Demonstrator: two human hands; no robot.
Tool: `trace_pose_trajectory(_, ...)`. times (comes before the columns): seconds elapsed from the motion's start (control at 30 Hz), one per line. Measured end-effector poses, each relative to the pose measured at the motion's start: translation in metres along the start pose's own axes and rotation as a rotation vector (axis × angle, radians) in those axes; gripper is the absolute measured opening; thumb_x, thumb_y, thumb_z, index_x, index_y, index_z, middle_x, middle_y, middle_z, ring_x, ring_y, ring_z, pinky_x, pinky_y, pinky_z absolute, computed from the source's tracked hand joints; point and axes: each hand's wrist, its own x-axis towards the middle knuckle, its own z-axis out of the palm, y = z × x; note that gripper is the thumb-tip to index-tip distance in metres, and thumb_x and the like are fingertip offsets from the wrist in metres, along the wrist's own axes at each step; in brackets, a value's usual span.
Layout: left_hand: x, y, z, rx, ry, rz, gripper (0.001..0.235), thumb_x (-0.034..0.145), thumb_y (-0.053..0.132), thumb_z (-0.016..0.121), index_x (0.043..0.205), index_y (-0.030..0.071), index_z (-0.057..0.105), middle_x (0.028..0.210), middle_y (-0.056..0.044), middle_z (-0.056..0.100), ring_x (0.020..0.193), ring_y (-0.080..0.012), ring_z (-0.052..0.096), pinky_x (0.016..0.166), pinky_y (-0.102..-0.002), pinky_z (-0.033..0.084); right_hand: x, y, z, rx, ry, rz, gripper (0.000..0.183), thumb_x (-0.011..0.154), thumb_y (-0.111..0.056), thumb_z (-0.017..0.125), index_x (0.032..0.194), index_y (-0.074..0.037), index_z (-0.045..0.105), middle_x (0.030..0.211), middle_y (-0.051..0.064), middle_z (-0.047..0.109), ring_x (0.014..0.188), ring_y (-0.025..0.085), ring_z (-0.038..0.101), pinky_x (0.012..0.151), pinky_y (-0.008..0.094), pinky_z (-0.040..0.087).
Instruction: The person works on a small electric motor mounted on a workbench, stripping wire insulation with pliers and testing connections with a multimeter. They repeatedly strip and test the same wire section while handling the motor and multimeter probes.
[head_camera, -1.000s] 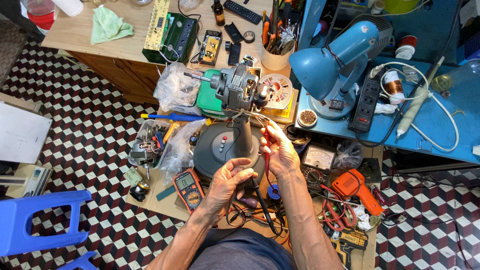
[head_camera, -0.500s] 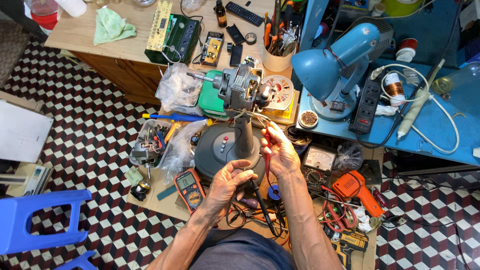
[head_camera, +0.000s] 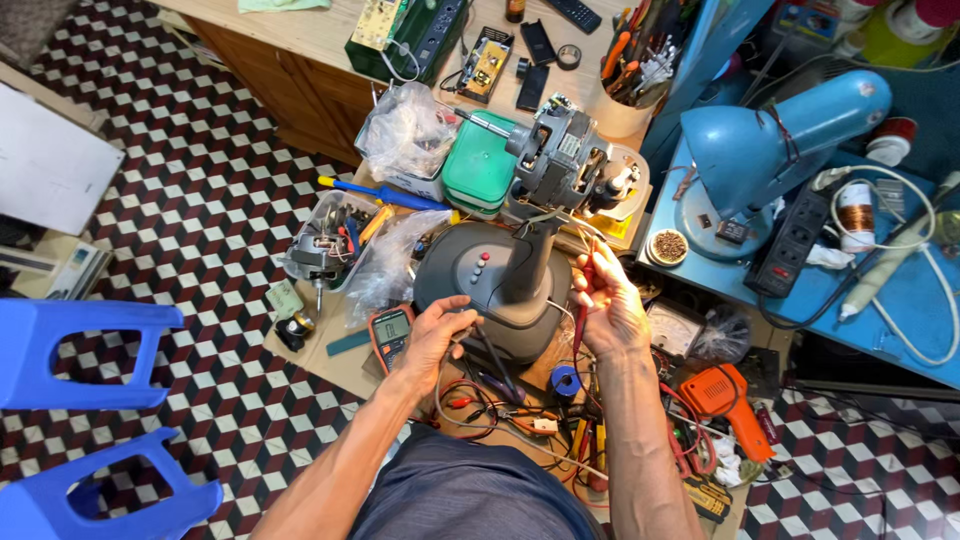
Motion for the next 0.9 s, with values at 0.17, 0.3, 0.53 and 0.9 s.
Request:
trace_pose_trajectory(0.17, -0.01, 0.004, 0.003, 0.034, -0.052, -0.035, 0.041, 0.09, 0.016, 0.072, 0.128, 0.006, 0.058, 0.099, -0.007, 0.075, 0.077, -0.0052, 0.063, 0.05, -0.019, 0.044, -0.003, 0.002, 0.004, 0.021, 0.017, -0.004, 0.037, 0.096, -0.012, 0.067, 0.132, -0.008, 0.063, 0.094, 0.006, 0.067, 0.072, 0.014, 0.057, 0.054, 0.022, 0.043)
trace_pose_trajectory(0.3, -0.021, 0.006, 0.023, 0.018, -0.096, -0.079, 0.042, 0.089, 0.017, 0.072, 0.127, 0.007, 0.058, 0.099, -0.006, 0.074, 0.077, -0.004, 0.061, 0.048, -0.018, 0.041, -0.002, 0.004, 0.001, 0.071, 0.046, 0.008, 0.033, 0.094, -0.012, 0.069, 0.127, -0.01, 0.063, 0.093, 0.006, 0.067, 0.07, 0.015, 0.057, 0.053, 0.023, 0.042)
trace_pose_trajectory(0.53, -0.039, 0.018, 0.054, 0.083, -0.174, -0.109, 0.043, 0.09, 0.016, 0.073, 0.128, 0.006, 0.057, 0.1, -0.007, 0.074, 0.077, -0.004, 0.063, 0.049, -0.017, 0.042, 0.002, 0.009, -0.003, 0.097, 0.024, 0.0, 0.029, 0.094, -0.012, 0.069, 0.122, -0.009, 0.064, 0.094, 0.006, 0.068, 0.071, 0.016, 0.058, 0.053, 0.023, 0.042)
trace_pose_trajectory(0.9, -0.054, 0.034, 0.084, 0.068, -0.232, -0.071, 0.043, 0.091, 0.015, 0.072, 0.129, 0.004, 0.056, 0.098, -0.009, 0.074, 0.077, -0.0048, 0.064, 0.049, -0.016, 0.043, 0.003, 0.011, -0.002, 0.088, -0.028, 0.019, 0.03, 0.096, -0.012, 0.066, 0.125, -0.007, 0.064, 0.094, 0.006, 0.067, 0.07, 0.014, 0.058, 0.053, 0.022, 0.042)
